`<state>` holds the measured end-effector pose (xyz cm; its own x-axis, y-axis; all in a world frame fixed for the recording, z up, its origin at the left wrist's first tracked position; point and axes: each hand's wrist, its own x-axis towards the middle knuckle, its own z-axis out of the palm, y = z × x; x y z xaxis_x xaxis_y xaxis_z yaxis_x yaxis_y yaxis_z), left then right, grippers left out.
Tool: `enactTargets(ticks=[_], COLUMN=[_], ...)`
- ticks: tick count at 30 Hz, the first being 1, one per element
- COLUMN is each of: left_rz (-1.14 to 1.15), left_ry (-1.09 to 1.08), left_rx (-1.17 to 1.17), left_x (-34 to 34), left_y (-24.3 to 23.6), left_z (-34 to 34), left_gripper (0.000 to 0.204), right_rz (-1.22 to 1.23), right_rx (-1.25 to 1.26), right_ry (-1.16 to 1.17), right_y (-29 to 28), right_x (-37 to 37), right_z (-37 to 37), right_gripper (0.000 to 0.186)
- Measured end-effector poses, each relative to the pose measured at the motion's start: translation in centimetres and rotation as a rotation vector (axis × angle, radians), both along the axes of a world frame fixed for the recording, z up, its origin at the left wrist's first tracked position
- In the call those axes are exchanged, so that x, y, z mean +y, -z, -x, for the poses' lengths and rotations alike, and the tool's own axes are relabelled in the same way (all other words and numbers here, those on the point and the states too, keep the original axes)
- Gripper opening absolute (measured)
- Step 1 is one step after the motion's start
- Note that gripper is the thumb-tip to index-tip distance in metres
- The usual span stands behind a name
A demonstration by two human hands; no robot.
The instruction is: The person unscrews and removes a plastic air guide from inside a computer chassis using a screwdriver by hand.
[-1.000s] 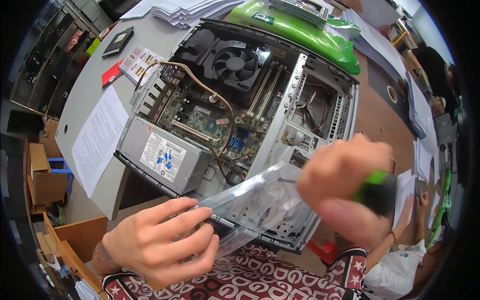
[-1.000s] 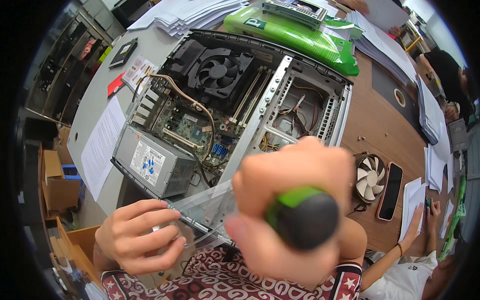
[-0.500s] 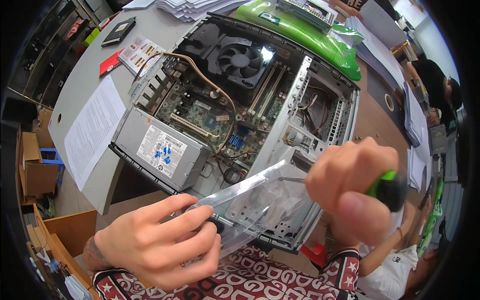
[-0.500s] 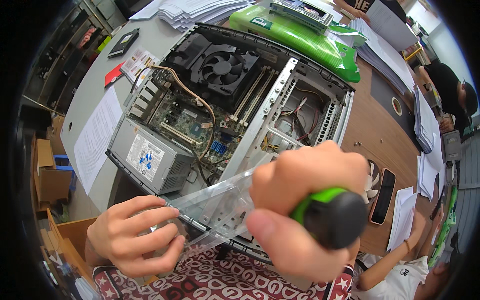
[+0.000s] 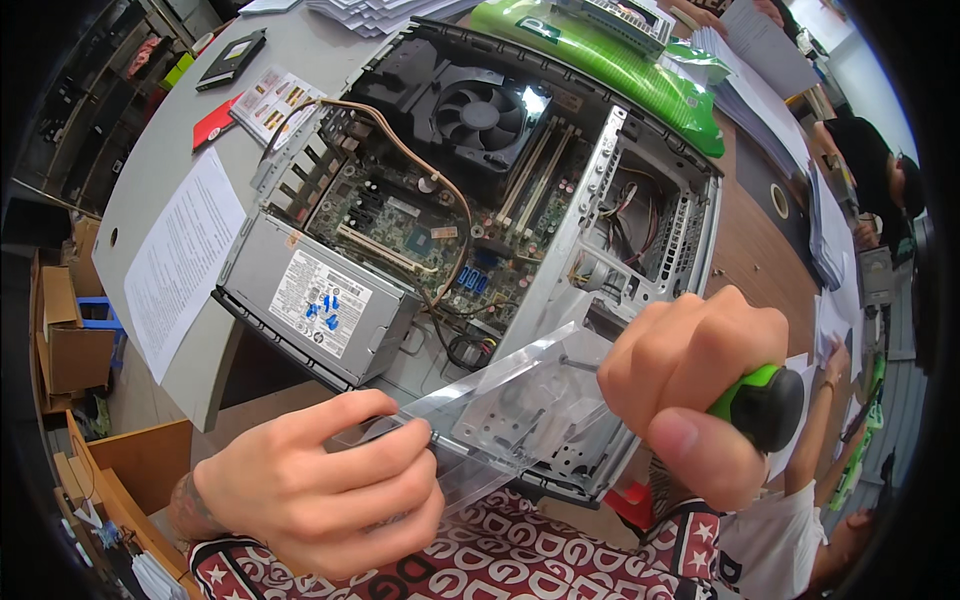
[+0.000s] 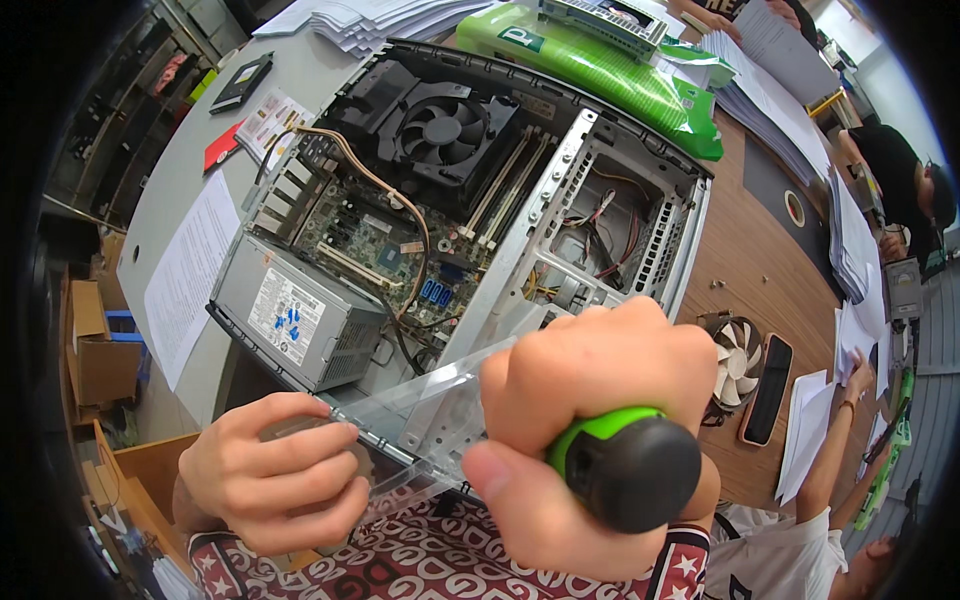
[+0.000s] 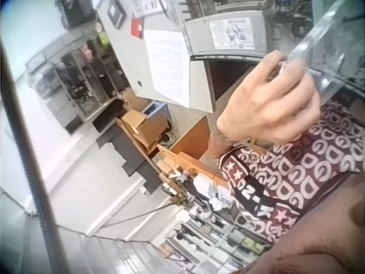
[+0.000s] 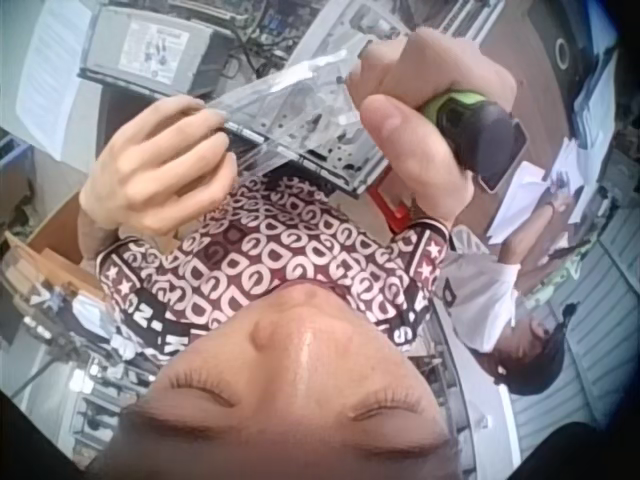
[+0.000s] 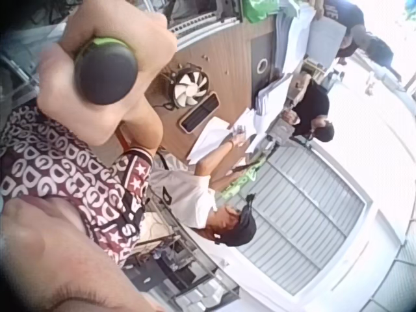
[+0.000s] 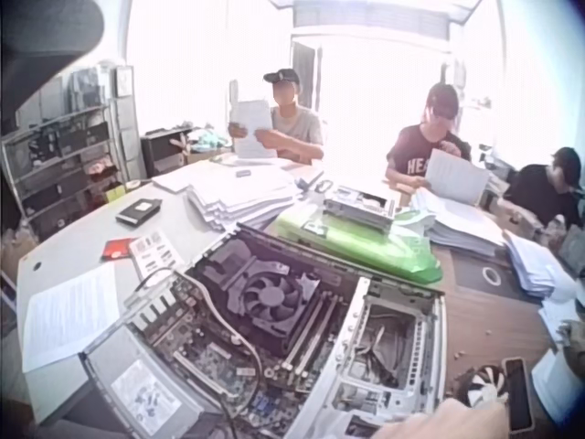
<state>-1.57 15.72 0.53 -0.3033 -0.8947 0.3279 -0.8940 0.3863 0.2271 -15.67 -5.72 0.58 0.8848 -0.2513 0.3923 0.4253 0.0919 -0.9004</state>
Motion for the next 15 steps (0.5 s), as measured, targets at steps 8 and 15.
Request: enactTargets(ticks=[8,15], left_rz=[-0.262,-0.712], left_ry=[0.013,0.068], left_rx=[-0.064,0.104], left_x=[-3.1,-5.4], left_y=[-2.8,-5.1], left_z=[1.3,2.1], left_gripper=[0.025,0.052], right_rz=[-0.038,0.091], right_rx=[0.006,0.006], right_ry=[0.053,-0.009], right_y=[0.1,0.1], right_x=[0.1,-0.8], right_z=[0.1,0.4], right_gripper=[0.024,0.021])
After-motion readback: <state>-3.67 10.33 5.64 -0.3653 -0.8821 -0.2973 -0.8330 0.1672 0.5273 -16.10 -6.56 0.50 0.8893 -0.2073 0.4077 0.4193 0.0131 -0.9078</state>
